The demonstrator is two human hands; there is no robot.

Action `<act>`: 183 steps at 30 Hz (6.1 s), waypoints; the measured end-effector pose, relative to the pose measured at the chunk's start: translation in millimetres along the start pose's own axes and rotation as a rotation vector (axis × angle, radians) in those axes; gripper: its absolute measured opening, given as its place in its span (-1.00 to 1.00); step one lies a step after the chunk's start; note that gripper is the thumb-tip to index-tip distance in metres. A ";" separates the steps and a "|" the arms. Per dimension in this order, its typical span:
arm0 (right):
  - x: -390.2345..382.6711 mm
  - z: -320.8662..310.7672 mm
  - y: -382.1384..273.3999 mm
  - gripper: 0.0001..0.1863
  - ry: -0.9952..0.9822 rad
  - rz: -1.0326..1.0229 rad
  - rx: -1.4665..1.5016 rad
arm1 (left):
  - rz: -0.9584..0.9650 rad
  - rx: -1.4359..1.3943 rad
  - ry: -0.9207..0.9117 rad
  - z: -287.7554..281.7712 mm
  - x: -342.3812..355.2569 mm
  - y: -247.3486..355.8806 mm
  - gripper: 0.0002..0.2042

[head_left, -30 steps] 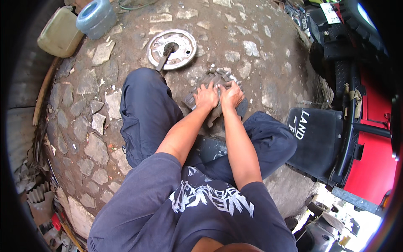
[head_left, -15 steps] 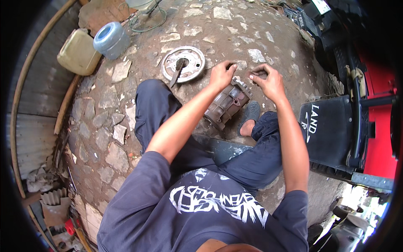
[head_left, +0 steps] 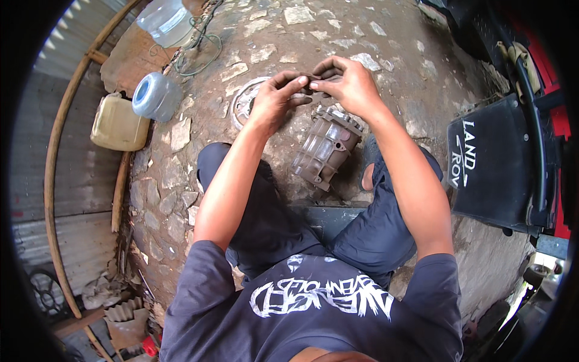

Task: The person sits on the ground and works on a mechanical part, likely a differential housing, by hand. They repeatedly insert and remove small metal pieces, possibly clips or pins, into the housing while turning it over to access different sides.

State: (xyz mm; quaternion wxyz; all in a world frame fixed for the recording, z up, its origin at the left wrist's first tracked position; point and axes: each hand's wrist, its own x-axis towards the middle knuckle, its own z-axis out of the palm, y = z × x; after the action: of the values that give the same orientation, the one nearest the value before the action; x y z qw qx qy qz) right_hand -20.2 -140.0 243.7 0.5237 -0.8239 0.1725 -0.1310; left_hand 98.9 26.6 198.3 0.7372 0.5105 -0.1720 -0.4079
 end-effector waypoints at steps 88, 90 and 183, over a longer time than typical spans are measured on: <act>-162.9 161.1 169.2 -0.64 -0.054 0.318 -0.189 | -0.525 0.284 0.742 -72.5 -125.1 -236.1 -0.60; -170.9 165.1 165.6 -0.59 -0.034 0.316 -0.241 | -0.468 0.290 0.727 -67.7 -130.0 -244.1 -0.55; -113.9 173.5 100.0 -0.88 -0.358 -0.195 -0.797 | -0.605 -0.303 0.850 -42.4 -111.9 -270.4 -0.51</act>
State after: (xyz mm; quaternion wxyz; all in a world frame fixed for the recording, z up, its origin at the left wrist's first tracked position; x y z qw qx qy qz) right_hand -69.3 10.7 76.6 0.1721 -0.9835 0.0378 0.0417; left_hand -55.9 100.0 -42.7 0.6569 0.5451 0.3567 -0.3795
